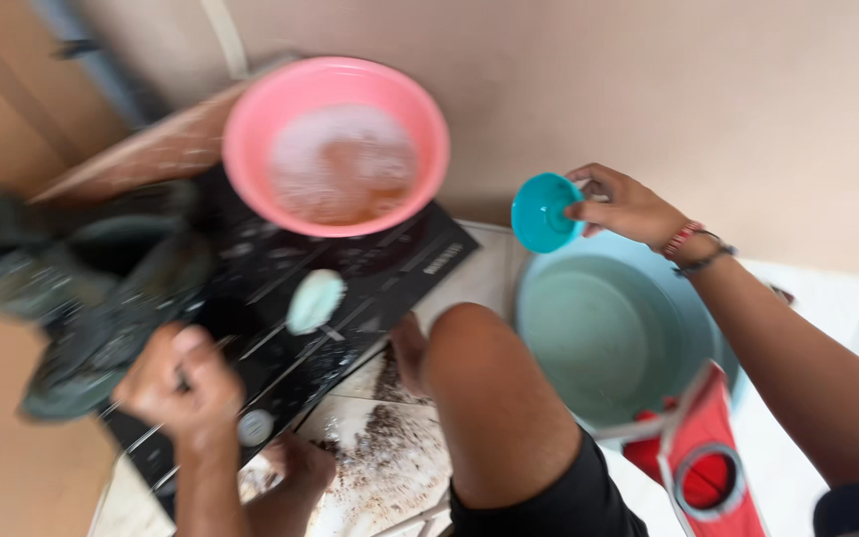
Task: The person cleans hiking boots and insoles by hand using soapy water from a basin and a small blue cup to pour water, scrubbing the insoles and the exterior of the boots.
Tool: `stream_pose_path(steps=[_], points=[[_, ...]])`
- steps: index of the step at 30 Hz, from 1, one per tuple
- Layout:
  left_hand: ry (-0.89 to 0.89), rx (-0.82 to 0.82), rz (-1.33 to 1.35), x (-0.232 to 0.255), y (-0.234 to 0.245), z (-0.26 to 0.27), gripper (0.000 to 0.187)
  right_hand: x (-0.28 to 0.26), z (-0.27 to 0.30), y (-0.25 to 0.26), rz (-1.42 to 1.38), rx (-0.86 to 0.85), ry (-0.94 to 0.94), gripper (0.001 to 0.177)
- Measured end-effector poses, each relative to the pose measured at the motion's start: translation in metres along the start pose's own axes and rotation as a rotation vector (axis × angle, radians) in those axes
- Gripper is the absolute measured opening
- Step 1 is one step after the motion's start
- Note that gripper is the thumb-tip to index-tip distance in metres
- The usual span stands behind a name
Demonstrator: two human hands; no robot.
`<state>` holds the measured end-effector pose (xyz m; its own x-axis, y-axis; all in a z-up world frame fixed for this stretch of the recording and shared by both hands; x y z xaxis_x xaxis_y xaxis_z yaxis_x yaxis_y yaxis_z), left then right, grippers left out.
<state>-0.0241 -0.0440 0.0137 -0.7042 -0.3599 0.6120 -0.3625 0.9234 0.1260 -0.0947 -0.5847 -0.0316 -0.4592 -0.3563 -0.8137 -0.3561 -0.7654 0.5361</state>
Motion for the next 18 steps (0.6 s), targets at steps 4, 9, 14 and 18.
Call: stream_pose_path(steps=[4,9,14,18], points=[[-0.062,-0.004,-0.291,0.026,-0.008,0.010,0.054,0.120,-0.005,0.035,0.330,0.097,-0.096,0.060],[0.041,-0.051,-0.369,-0.004,-0.009,0.045,0.053,0.267,0.006,0.018,0.657,0.022,-0.160,0.079],[0.113,-0.118,-0.740,0.002,0.007,0.086,0.065,0.366,0.027,-0.010,0.834,0.043,-0.215,0.085],[0.161,-0.006,-0.709,0.009,0.003,0.118,0.050,0.429,0.045,-0.034,0.744,0.053,-0.247,0.083]])
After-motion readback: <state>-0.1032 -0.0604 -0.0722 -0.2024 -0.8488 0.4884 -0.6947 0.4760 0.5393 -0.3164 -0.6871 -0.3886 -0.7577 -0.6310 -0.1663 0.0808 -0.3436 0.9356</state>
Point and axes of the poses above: each hand's wrist, its own z-axis away from the middle knuckle, its own y-axis out of the back of the hand, x = y × z, the point moved 9 cm from there along -z, towards the middle knuckle, and after that the axes turned 13 degrees about x, right-handed, at the moved point
